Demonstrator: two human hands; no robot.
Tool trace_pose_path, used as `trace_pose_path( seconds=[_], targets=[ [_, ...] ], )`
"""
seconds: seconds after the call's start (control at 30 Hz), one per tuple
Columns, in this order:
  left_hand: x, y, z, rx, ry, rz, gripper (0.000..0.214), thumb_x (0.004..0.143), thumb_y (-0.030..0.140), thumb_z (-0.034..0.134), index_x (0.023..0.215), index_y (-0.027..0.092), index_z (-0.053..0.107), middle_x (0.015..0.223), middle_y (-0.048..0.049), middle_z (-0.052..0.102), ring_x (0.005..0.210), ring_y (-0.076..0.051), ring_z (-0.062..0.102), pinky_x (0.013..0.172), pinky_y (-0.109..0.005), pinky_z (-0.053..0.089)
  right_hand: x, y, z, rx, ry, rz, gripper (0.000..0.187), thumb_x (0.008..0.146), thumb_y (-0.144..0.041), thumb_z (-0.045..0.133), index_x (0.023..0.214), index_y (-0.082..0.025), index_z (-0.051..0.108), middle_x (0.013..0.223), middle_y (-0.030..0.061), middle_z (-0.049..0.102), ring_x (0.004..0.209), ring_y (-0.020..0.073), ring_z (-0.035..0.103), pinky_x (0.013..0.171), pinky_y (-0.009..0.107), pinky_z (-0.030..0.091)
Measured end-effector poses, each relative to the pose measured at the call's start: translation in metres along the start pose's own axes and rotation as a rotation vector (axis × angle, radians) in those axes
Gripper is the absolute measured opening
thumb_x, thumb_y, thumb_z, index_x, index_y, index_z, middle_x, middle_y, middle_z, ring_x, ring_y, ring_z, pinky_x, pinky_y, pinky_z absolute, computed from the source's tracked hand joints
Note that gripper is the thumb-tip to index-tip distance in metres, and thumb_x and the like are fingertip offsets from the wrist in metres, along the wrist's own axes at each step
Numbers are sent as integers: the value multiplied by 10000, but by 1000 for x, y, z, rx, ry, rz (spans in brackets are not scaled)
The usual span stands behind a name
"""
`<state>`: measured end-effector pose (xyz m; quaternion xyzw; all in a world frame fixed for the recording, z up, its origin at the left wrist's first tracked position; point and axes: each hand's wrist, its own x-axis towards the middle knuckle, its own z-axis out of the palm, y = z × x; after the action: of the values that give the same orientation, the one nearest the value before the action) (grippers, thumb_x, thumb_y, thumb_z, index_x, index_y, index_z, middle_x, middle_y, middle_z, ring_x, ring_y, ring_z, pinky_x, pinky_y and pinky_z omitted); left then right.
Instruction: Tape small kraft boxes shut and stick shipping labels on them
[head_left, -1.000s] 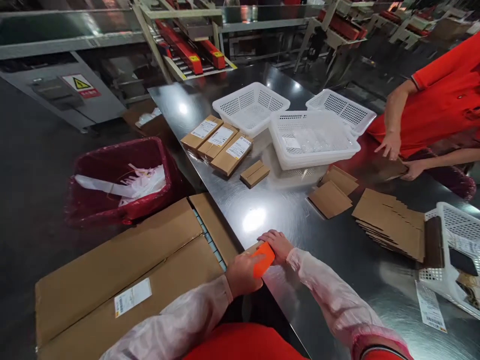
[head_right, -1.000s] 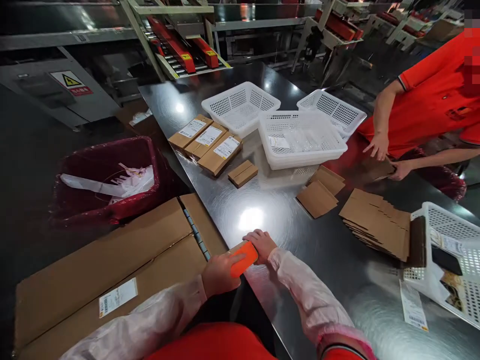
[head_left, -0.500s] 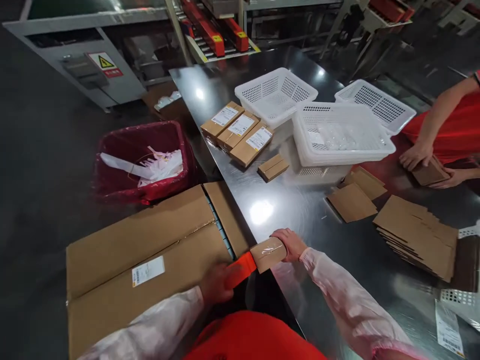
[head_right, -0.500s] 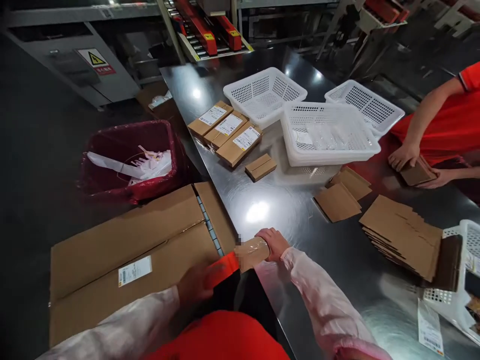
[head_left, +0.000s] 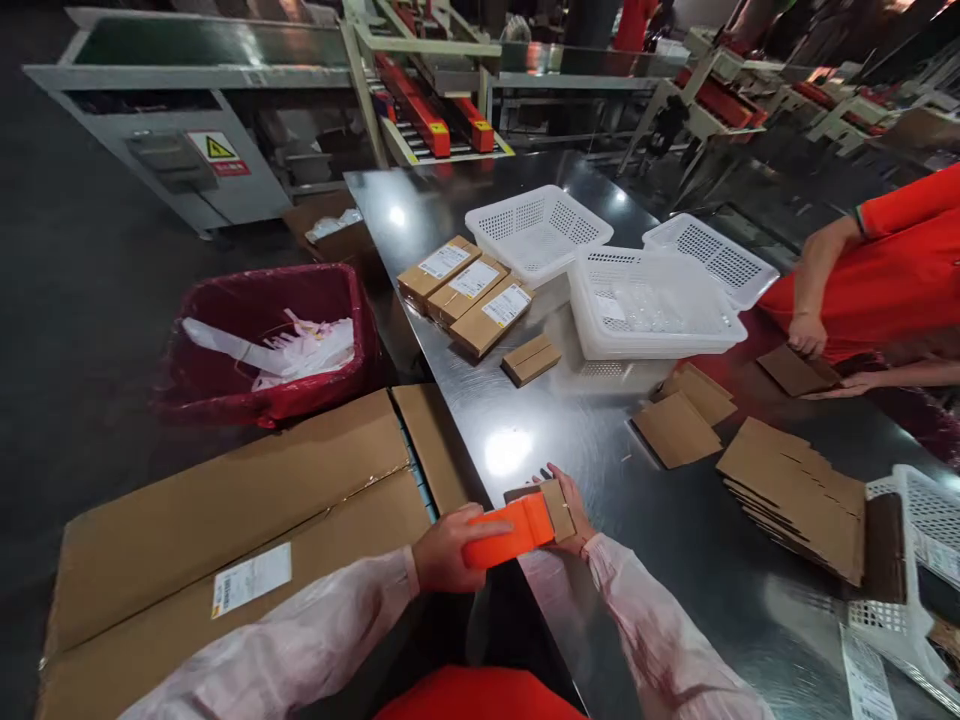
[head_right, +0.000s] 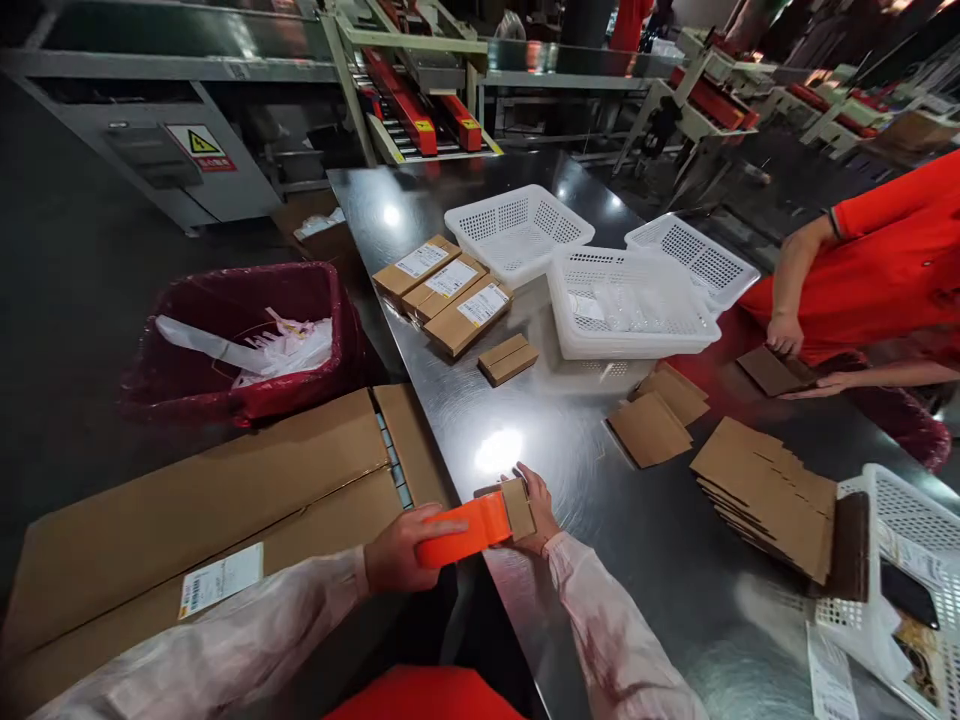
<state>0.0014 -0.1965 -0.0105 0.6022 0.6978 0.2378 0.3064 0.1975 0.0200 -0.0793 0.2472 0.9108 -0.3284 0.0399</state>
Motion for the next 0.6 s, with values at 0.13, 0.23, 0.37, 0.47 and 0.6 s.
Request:
trace_pose_path(
  seconds=[0.13,0.23,0.37,0.47,0.6],
  targets=[
    [60,41,-9,57,-77,16,659,641,293,652,1298,290,604,1091,-54,675,920,-232,638,854,-333,499,-22,35,-16,75,130,154,1383,396,-532,880,1525,-203,151,1543,202,233,1384,443,291,1103,573,317],
    [82,56,-6,159,-130,-29,577,679,297,646,1255,315,621,1048,-37,714,904,-251,667,797,-338,501,-17,44,-27,63,-41,124,1416,372,-525,884,1534,-214,137,1543,194,269,1393,417,266,1089,574,297],
    [88,60,-7,218,-196,-80,553,632,347,679,1184,334,653,892,-31,744,795,-277,696,669,-336,506,12,23,-28,10,-239,1,1274,432,-498,854,1516,-279,222,1461,124,446,1323,411,321,995,555,335],
    [86,63,-11,249,-218,-115,566,642,353,666,1207,366,630,930,-21,747,832,-283,703,686,-342,512,24,11,-23,-7,-238,-33,1126,467,-449,829,1469,-305,334,1396,89,516,1278,385,359,963,510,335],
    [85,65,-12,247,-228,-146,601,649,375,665,1247,358,610,983,-26,744,864,-284,701,717,-349,523,23,8,-18,4,-204,-19,1129,454,-432,816,1462,-272,335,1393,101,503,1267,366,356,965,481,323]
  ],
)
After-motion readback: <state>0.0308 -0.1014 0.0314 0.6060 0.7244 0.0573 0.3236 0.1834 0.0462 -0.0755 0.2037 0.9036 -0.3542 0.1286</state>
